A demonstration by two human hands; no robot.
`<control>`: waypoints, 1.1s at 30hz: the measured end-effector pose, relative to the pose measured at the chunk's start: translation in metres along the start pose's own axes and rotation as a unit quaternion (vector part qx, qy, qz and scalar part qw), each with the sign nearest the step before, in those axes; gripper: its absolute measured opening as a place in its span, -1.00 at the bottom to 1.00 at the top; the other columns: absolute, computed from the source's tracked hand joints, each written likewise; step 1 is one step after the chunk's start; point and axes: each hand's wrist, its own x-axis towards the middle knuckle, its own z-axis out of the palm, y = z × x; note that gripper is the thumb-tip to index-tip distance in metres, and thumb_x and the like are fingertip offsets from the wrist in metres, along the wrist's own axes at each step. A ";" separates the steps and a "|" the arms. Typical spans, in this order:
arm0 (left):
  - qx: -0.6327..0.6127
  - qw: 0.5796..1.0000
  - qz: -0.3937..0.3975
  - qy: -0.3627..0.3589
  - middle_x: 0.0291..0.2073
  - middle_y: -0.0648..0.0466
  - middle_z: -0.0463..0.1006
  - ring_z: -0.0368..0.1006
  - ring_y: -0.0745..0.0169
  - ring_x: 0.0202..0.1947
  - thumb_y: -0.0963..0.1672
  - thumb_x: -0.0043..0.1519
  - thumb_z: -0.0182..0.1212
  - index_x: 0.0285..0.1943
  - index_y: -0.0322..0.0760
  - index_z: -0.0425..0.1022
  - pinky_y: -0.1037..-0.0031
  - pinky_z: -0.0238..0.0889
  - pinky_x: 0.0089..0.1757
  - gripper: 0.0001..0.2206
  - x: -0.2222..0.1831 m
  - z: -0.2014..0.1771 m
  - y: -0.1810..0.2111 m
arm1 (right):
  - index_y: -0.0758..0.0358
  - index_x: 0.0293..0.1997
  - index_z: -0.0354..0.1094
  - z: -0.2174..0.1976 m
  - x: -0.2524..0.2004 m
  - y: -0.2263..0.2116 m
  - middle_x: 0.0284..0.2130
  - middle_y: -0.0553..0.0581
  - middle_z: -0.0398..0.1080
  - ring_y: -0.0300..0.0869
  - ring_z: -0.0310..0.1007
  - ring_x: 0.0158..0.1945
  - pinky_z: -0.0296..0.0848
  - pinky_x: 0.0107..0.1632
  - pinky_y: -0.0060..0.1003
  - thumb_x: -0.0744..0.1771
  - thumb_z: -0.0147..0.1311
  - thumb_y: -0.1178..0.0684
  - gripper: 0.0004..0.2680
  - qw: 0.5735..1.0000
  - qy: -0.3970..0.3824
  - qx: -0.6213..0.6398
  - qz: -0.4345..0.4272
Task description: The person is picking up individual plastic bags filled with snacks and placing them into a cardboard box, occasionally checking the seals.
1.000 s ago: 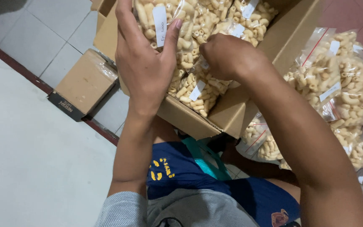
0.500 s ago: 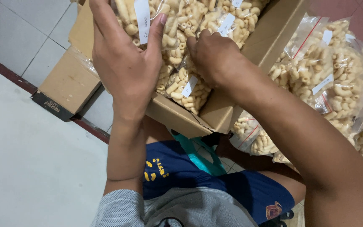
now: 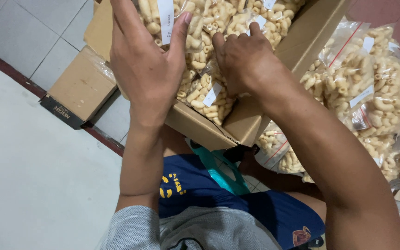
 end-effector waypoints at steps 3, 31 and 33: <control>-0.001 1.000 -0.009 -0.005 0.16 -0.09 0.50 0.56 -0.13 0.11 0.08 0.43 0.47 0.42 -0.21 -0.07 0.26 0.50 -0.04 -0.29 0.001 0.000 0.001 | 0.24 0.31 -0.10 -0.004 -0.003 0.000 -0.29 0.07 0.46 0.00 0.52 -0.16 -0.10 0.36 0.06 0.13 0.39 -0.30 -0.23 1.000 -0.019 0.020 0.001; 0.007 1.000 0.026 0.000 -0.02 -0.11 0.47 0.52 -0.15 -0.10 0.04 0.36 0.43 0.26 -0.29 0.05 0.23 0.41 -0.26 -0.40 0.008 -0.009 0.010 | 0.24 0.24 -0.06 -0.018 -0.018 0.005 -0.37 0.12 0.43 0.05 0.45 -0.12 -0.19 0.44 0.09 0.24 0.23 0.09 -0.48 0.990 -0.040 0.132 -0.003; 0.003 1.000 0.025 -0.006 0.03 -0.11 0.48 0.53 -0.16 -0.06 0.05 0.36 0.43 0.28 -0.27 0.03 0.22 0.42 -0.24 -0.38 0.008 -0.010 0.010 | 0.23 0.26 -0.09 -0.019 -0.019 0.005 -0.37 0.11 0.42 0.03 0.43 -0.10 -0.21 0.44 0.07 0.25 0.21 0.09 -0.48 0.989 -0.053 0.135 0.002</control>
